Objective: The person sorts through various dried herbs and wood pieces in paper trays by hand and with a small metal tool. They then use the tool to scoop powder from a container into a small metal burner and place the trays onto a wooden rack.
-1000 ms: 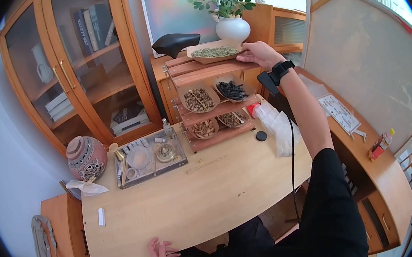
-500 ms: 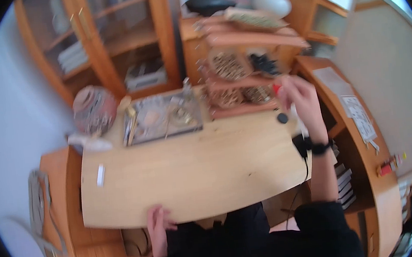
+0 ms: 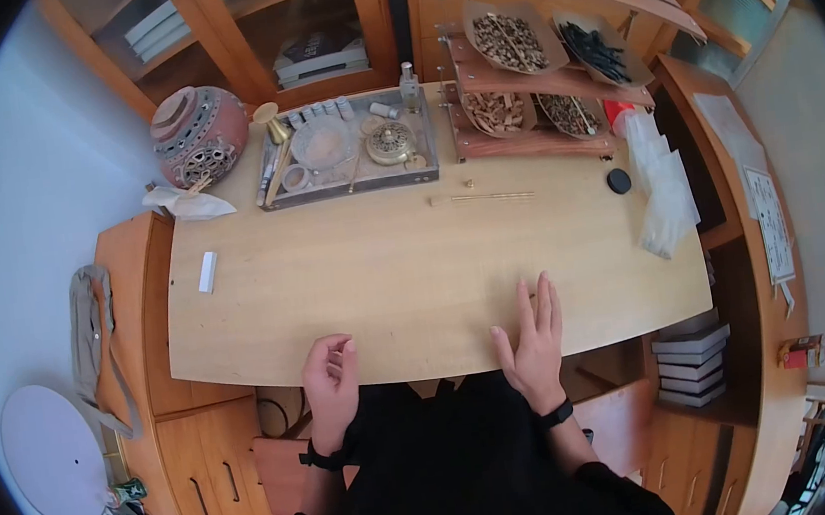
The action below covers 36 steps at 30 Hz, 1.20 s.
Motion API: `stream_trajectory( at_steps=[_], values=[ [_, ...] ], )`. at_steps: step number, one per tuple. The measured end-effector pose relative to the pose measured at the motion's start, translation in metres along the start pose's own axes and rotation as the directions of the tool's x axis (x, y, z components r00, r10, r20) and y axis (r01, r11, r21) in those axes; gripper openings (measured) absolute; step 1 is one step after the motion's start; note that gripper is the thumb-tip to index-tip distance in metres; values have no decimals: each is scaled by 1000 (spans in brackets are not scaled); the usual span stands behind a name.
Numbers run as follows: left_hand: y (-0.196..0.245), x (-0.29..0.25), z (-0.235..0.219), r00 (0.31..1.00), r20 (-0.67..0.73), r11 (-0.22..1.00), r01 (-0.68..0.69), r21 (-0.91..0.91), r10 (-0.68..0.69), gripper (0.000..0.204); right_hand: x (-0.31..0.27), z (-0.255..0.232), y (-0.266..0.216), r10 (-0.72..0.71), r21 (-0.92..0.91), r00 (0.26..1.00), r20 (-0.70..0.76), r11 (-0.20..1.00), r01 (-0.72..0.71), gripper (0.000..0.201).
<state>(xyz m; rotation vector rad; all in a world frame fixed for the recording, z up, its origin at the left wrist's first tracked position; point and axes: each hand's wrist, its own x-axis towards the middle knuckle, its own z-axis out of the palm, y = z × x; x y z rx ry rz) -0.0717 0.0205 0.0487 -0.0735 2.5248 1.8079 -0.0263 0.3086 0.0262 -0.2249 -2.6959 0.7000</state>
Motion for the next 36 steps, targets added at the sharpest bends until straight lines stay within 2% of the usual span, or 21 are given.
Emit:
stream_trajectory(
  at_steps=[1,2,3,4,5,6,7,9,11,12,14,24,26,31,33,34,36],
  values=[
    [3,2,3,990,-20,971,-132,199,138,22,0,2,2,-39,-91,999,3,995,39,69],
    [5,3,4,990,10,970,-140,198,141,22,1,5,5,-36,-95,999,14,995,37,71],
    [6,5,6,942,-7,872,-308,381,335,33,1,4,3,-5,-110,1000,2,994,6,71],
    [7,8,10,854,3,716,-439,543,521,45,3,4,1,-9,-149,999,31,989,13,70],
    [6,11,13,853,15,718,-448,533,522,45,4,3,0,-22,-179,997,68,983,33,70],
    [4,15,11,845,69,681,-473,558,531,60,4,3,-1,5,-146,997,76,989,6,69],
    [-1,15,5,845,87,643,-465,609,528,75,6,2,1,-38,-117,994,100,992,49,69],
    [-19,17,5,869,102,677,-446,585,485,92,3,4,10,-10,-125,995,101,992,23,67],
    [-12,15,4,899,125,648,-394,652,421,98,1,9,13,-52,-143,996,68,988,61,66],
    [-11,14,2,915,67,646,-331,687,398,98,2,10,9,-64,-136,995,71,988,73,66],
    [-9,19,7,896,148,599,-394,697,418,102,5,8,5,-19,-158,998,61,987,29,65],
    [-7,26,8,916,150,637,-370,676,372,107,5,10,3,28,-223,994,109,975,-3,64],
    [-7,26,8,928,140,619,-337,709,345,106,6,11,2,5,-198,994,113,980,18,66],
    [-5,20,8,925,164,635,-356,685,342,98,8,5,1,10,-146,991,137,989,11,69],
    [-4,29,5,917,201,588,-377,716,343,96,7,7,-7,55,-124,994,93,991,-43,69],
    [-7,31,10,895,244,590,-432,682,374,96,6,6,-5,93,-158,994,50,984,-84,69],
    [-9,28,12,914,185,589,-377,715,360,94,5,6,-5,50,-156,996,70,987,-39,70]
  ],
)
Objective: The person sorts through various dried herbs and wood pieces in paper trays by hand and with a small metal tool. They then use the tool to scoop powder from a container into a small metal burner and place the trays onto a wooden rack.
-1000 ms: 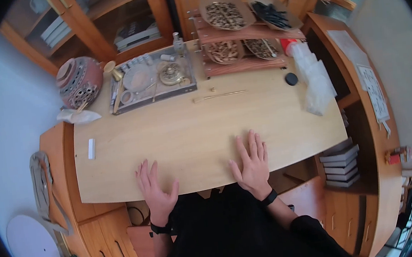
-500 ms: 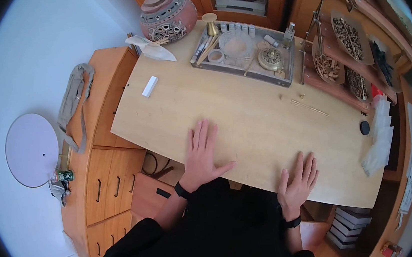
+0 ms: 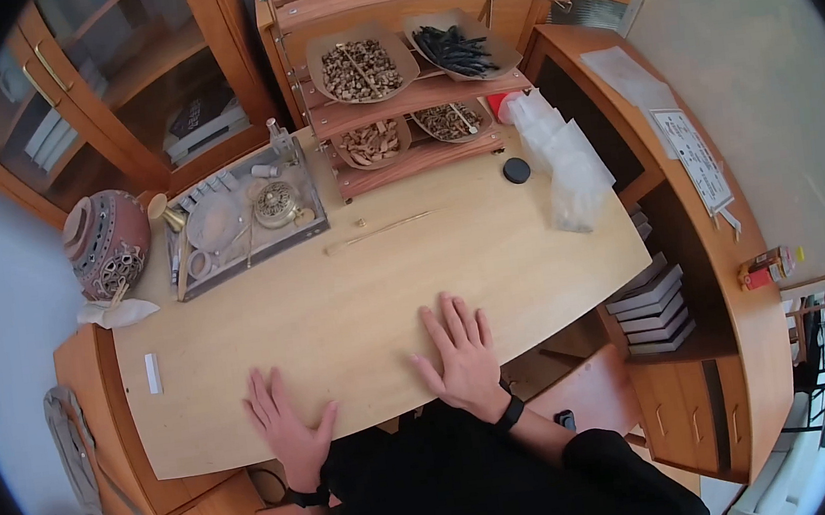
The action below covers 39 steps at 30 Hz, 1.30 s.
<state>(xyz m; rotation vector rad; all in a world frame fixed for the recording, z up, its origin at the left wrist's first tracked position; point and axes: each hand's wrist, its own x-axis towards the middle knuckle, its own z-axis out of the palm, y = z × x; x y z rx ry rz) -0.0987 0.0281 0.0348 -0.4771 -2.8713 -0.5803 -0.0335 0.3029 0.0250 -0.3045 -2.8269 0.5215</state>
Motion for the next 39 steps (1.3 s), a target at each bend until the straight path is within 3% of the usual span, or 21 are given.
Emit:
stream_trajectory(
  at_steps=[28,31,33,34,35,37,39],
  values=[
    [0,1,-1,1000,-10,1000,28,11,-28,91,5,-2,-1,-5,-2,1000,20,1000,5,72],
    [-1,0,-1,999,-13,1000,29,-7,-29,92,5,-5,-2,-15,34,999,-38,999,16,72],
    [-4,0,-1,999,-20,1000,25,-18,-25,93,12,-13,-5,24,245,999,-44,969,-13,71],
    [-6,-1,-1,999,-24,999,32,-19,-32,93,27,-30,-17,-8,300,996,-92,953,35,56],
    [-7,-2,-2,999,-28,999,32,-28,-32,93,44,-47,-24,-16,298,996,-89,954,42,56],
    [-6,-3,-2,999,-30,998,31,-46,-32,94,82,-76,-34,-109,390,991,80,918,69,38],
    [-5,-1,-1,999,-43,998,29,-47,-32,95,123,-87,-53,-231,362,973,15,908,210,24]
  ],
)
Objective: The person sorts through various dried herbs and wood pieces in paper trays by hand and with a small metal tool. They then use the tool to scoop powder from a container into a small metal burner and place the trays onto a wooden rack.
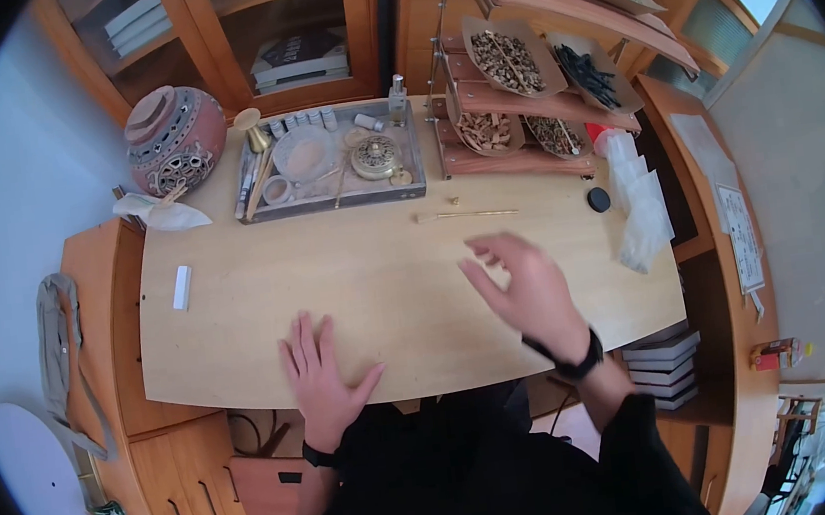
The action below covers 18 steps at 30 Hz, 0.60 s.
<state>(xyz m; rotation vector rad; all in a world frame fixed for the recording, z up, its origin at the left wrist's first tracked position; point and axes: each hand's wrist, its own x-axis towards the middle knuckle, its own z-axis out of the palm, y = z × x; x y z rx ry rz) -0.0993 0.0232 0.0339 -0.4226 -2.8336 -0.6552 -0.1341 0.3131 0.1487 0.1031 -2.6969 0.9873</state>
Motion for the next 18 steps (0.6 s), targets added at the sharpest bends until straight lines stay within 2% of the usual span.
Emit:
stream_trajectory(
  at_steps=[2,4,6,9,11,15,18],
  values=[
    [-1,-1,0,1000,-10,1000,-2,-8,2,95,47,6,-1,-66,-81,997,47,994,69,22],
    [-3,-1,0,1000,-24,1000,1,-7,-1,95,97,25,2,-153,-22,981,121,987,157,23],
    [-3,-2,-1,1000,-20,1000,-12,-14,12,94,142,53,12,-274,-124,952,138,949,291,21],
    [-3,-1,-1,999,-32,999,0,-35,-1,93,195,96,35,-289,-150,951,113,941,304,19],
    [-3,-2,1,999,-37,999,2,-37,-3,93,213,110,34,-122,-197,969,214,966,165,17],
    [-4,-3,2,999,-43,999,5,-50,-7,92,224,127,42,-169,-245,957,235,942,227,15],
    [-4,-4,1,999,-47,999,0,-51,-2,91,217,130,42,-119,-212,979,166,965,153,13]
  ],
)
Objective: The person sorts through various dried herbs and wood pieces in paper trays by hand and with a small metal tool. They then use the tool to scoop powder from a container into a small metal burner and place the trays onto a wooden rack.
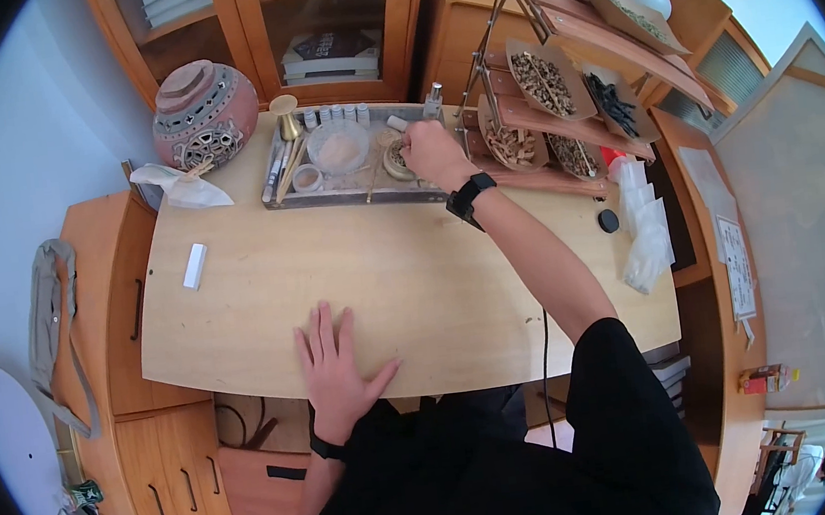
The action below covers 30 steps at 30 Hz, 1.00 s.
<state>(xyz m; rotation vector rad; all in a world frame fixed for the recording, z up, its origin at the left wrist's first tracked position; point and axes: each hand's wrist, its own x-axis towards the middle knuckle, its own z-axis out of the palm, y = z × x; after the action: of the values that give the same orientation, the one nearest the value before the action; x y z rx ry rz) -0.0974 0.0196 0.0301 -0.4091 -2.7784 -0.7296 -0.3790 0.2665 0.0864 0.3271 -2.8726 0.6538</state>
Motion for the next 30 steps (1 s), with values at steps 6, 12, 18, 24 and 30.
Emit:
stream_trajectory(
  at_steps=[6,12,18,24,30],
  values=[
    [0,0,0,1000,-3,1000,-5,9,5,91,-7,-8,-3,-27,77,995,-91,996,34,11],
    [0,0,1,1000,-13,1000,-5,8,5,91,-63,-40,-42,-150,226,971,-185,955,191,14],
    [0,-1,2,999,-20,999,-29,40,30,90,-123,-9,-41,-191,169,981,44,969,182,14],
    [-1,0,2,999,-23,998,-32,53,34,89,-126,10,-29,-178,97,983,40,980,173,14],
    [1,1,2,1000,-4,1000,-8,27,8,89,-124,16,-27,-201,82,978,48,977,197,14]
  ],
)
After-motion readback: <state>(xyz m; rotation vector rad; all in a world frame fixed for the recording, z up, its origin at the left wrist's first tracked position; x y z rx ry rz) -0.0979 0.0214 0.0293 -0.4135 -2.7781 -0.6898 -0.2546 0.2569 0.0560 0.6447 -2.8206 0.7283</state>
